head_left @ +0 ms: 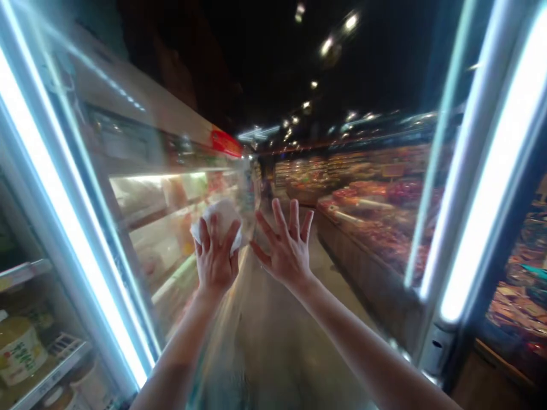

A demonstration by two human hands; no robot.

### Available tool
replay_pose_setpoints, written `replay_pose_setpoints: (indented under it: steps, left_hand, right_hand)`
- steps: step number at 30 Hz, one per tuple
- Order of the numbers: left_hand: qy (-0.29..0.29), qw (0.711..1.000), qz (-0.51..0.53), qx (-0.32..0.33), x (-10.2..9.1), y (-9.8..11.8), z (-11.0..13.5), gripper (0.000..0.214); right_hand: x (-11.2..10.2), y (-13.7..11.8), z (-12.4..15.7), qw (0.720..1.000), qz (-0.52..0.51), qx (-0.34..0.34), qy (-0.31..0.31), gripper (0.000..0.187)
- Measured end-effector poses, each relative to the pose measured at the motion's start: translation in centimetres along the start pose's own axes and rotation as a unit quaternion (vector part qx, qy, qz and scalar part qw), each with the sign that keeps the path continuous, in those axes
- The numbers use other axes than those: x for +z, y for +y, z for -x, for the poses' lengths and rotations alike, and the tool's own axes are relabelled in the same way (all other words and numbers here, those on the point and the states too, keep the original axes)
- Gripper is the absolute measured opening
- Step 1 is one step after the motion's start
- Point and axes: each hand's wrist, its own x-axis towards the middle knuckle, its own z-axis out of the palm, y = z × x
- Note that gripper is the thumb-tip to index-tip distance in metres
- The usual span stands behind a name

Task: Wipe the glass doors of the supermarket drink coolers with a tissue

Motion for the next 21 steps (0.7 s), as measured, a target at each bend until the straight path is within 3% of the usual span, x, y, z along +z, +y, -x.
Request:
replay_pose_setpoints:
  steps: [6, 11, 13, 17, 21]
  left_hand:
    - [0.045, 0.998, -0.008, -0.038, -2.4, -6.0, -0.7, 0.060]
    - [0.013, 0.998, -0.001, -0.061, -3.2, -8.7, 2.5, 0.054]
    - [0.015, 0.997, 0.000, -0.072, -4.0, -10.0, 2.4, 0.054]
    - [0.056, 0.992, 0.015, -0.113, -5.6, -11.9, 0.8, 0.058]
    - [0.028, 0.993, 0.015, -0.117, -5.1, -11.8, 3.4, 0.061]
  right_hand:
    - [1.5, -5.0, -3.5, 0.999, 0.000, 0.028, 0.018, 0.075]
    - [3.4, -10.2, -2.7, 0.999, -0.020, 0.015, -0.029, 0.071]
    - [3.9, -11.9, -3.4, 0.999, -0.023, 0.017, -0.037, 0.071]
    - [4.2, -13.7, -4.5, 0.999, -0.019, 0.024, -0.038, 0.073]
    - [4.4, -13.9, -2.0, 0.998, -0.026, 0.013, -0.054, 0.071]
